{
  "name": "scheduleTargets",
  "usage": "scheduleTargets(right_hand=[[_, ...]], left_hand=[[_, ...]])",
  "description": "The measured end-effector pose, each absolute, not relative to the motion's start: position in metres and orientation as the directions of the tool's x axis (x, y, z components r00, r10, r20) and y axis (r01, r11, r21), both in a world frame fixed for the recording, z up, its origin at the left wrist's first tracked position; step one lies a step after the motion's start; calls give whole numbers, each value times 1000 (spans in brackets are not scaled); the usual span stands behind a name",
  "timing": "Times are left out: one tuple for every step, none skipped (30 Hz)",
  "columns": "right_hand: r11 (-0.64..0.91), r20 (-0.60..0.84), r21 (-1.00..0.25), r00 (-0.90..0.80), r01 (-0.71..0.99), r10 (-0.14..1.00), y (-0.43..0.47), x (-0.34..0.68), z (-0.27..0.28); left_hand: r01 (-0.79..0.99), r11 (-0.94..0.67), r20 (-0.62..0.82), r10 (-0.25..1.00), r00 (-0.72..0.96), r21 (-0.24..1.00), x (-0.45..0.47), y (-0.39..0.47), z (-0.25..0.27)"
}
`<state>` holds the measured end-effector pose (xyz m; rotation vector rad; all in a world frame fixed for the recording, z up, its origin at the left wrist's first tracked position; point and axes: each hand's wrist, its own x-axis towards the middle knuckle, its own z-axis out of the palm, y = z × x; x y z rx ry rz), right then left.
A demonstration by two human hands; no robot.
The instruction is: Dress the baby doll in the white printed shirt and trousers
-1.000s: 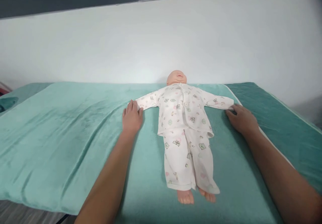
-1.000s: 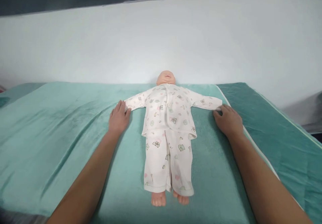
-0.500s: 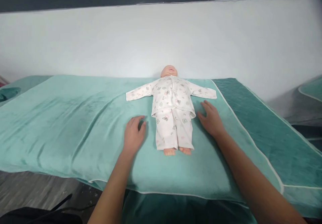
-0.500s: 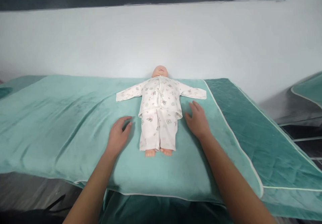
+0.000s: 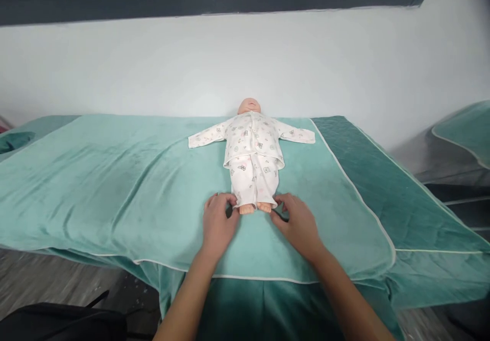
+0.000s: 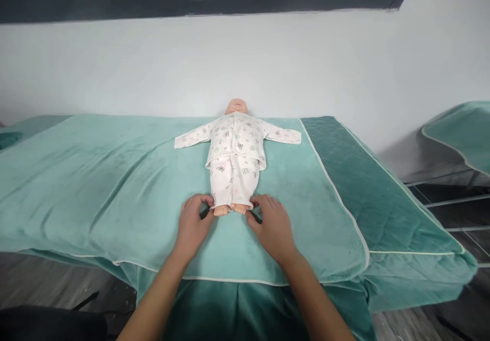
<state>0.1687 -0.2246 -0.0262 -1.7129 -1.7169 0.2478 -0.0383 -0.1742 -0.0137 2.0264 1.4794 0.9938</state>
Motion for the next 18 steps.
scheduleTargets(right_hand=[[103,335,-580,121,808,935,-222,167,-26],[97,336,-590,134,801,932,-221,166,-25],[99,333,-615,144,782,932,-219,166,-24],[108,322,-655,147,748,935,-219,165,-21],[121,305,-705,145,698,941,-220,165,-17],[132,288,-757,145,640,947,-222,164,-13],[143,278,-803,151,579,949,-224,164,-8],[153,274,-839,162,523,948,-226,165,-3],[164,279,-862,179,480,944,-229,165,2],[175,291,-874,200,453,936,-232,166,6],[184,304,-879,222,440,926,-235,167,9],[184,311,-882,242,435,919,-238,168,10],[168,302,-885,259,434,918,-240,169,10],[140,277,-890,272,434,922,-242,170,8],[101,240,-895,278,434,930,-244,171,5],[57,195,-896,276,441,941,-245,171,2],[14,157,-888,274,459,949,-246,170,-2],[-17,137,-870,274,492,952,-247,170,-5]], left_hand=[[629,-316,297,945,139,710,-35,-175,-15],[615,-299,294,949,112,730,-31,-175,-15],[578,-279,282,955,87,767,-29,-176,-14],[519,-261,266,962,66,814,-27,-178,-12],[444,-242,245,968,52,863,-26,-179,-10],[364,-226,228,973,39,904,-25,-181,-6],[289,-216,217,976,27,933,-25,-182,-2],[227,-212,215,977,16,951,-25,-183,2],[178,-215,219,976,-2,960,-26,-185,7],[142,-221,227,974,-23,965,-27,-186,11],[114,-229,235,971,-42,967,-29,-186,14],[95,-235,241,969,-56,967,-30,-187,16],[86,-237,243,968,-61,968,-32,-187,16],[87,-236,241,969,-57,968,-33,-188,14],[103,-231,237,971,-43,967,-34,-188,11],[134,-231,236,971,-24,964,-36,-188,7],[180,-242,247,969,-4,953,-36,-189,2],[238,-269,274,962,15,933,-37,-189,-2]])
